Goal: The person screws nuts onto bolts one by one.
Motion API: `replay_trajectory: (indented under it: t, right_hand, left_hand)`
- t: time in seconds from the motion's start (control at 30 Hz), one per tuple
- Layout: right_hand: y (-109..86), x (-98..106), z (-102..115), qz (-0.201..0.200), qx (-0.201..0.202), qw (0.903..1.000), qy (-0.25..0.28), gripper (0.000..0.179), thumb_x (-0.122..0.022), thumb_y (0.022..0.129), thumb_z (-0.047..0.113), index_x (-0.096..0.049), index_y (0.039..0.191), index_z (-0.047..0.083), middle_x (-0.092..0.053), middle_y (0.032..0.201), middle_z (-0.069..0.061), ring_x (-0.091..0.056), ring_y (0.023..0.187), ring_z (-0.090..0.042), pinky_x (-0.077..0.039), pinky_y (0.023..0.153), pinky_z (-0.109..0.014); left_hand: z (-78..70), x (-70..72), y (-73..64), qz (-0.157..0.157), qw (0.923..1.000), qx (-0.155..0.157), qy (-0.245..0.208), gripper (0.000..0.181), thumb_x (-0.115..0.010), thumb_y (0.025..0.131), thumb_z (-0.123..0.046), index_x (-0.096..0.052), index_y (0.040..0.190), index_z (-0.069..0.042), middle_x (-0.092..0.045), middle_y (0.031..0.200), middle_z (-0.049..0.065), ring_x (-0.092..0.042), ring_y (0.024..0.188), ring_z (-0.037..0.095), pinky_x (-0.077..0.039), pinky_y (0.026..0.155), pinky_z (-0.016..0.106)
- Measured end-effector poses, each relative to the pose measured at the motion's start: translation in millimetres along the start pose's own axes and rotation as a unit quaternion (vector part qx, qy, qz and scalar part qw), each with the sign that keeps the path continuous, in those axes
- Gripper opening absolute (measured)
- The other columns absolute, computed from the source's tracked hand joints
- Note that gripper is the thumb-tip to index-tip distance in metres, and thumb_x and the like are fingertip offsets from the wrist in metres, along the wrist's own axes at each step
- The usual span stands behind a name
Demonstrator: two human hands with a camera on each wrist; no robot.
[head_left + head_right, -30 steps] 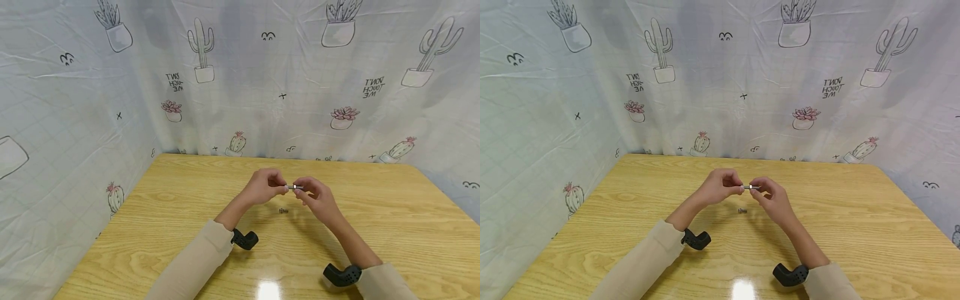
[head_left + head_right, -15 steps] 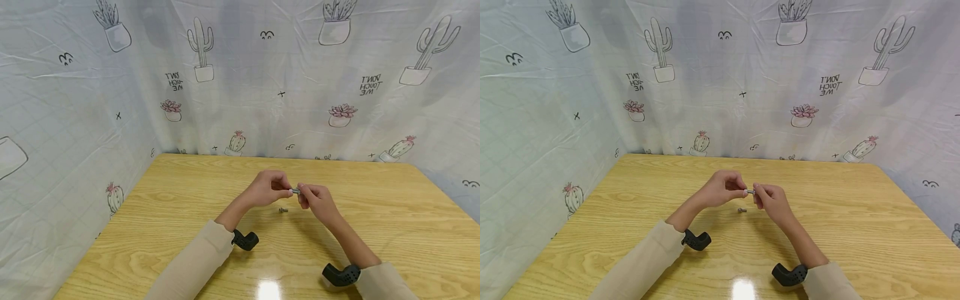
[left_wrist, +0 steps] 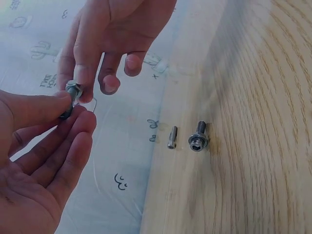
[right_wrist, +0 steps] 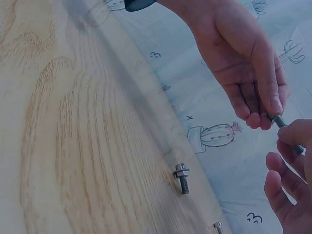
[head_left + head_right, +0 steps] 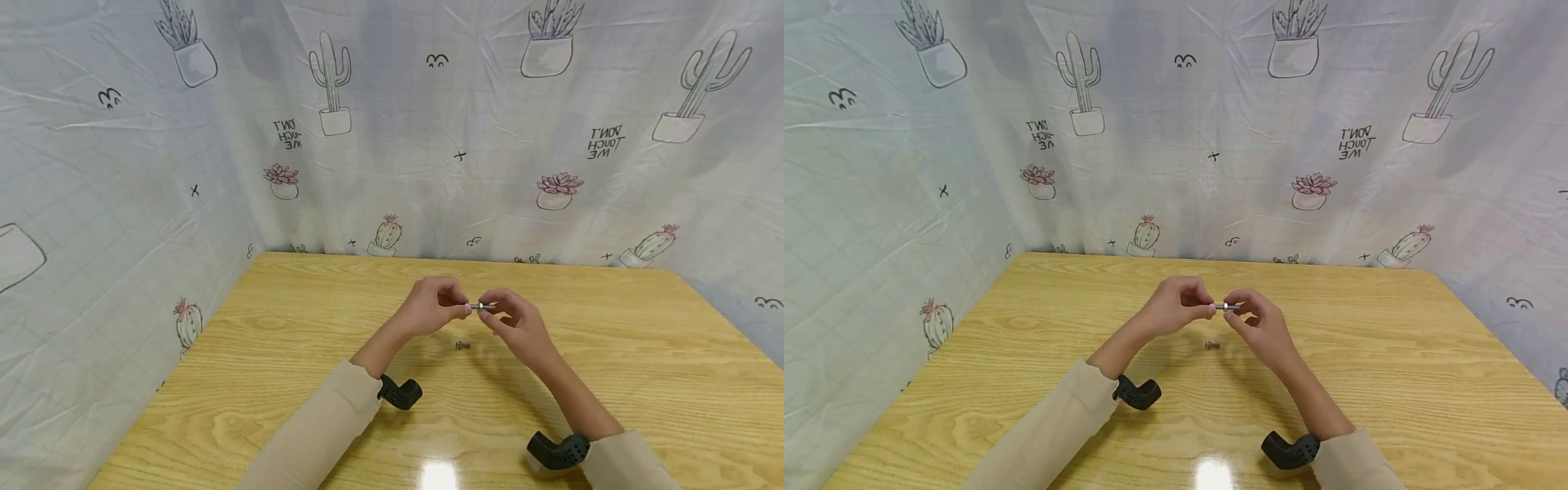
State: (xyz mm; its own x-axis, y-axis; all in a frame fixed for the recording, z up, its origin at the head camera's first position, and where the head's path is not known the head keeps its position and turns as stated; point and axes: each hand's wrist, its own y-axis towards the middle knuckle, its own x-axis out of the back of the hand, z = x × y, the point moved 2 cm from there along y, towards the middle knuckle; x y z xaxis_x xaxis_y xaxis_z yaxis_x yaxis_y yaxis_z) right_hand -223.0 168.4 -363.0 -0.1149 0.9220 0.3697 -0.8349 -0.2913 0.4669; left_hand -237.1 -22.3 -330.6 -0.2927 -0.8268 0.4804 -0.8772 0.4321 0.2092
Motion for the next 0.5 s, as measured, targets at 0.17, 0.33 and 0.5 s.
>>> replay_trajectory:
  t: [0.17, 0.33, 0.5]
  right_hand:
    - [1.7, 1.3, 0.6, 0.003, -0.011, 0.9998, 0.017, 0.017, -0.058, 0.096, 0.006, -0.061, 0.11, -0.003, -0.063, 0.097, -0.001, -0.06, 0.079, -0.007, -0.051, 0.057, -0.027]
    - [4.1, 2.8, 3.6, 0.008, -0.026, 0.9989, 0.038, 0.017, -0.054, 0.099, 0.009, -0.061, 0.101, -0.006, -0.061, 0.078, -0.001, -0.056, 0.066, -0.02, -0.05, 0.055, -0.028]
    - [7.2, 2.5, 3.7, 0.01, -0.047, 0.9985, 0.027, 0.036, -0.047, 0.103, 0.016, -0.059, 0.078, -0.007, -0.054, 0.062, -0.004, -0.05, 0.056, -0.019, -0.046, 0.055, -0.028]
  left_hand:
    - [-1.8, 1.8, 1.4, 0.01, 0.9999, -0.005, -0.003, 0.004, -0.07, 0.089, -0.013, -0.067, 0.087, -0.011, -0.069, 0.09, 0.003, -0.066, 0.078, 0.004, -0.055, 0.072, 0.021]
    - [-3.7, 2.9, 3.9, 0.024, 0.9995, -0.02, -0.005, 0.004, -0.07, 0.089, -0.012, -0.067, 0.087, -0.01, -0.068, 0.09, 0.004, -0.067, 0.079, 0.005, -0.055, 0.074, 0.02]
    - [-8.9, 2.3, 5.6, 0.045, 0.998, -0.041, -0.014, 0.005, -0.07, 0.089, -0.009, -0.067, 0.089, -0.005, -0.068, 0.09, 0.007, -0.067, 0.079, 0.005, -0.056, 0.076, 0.019]
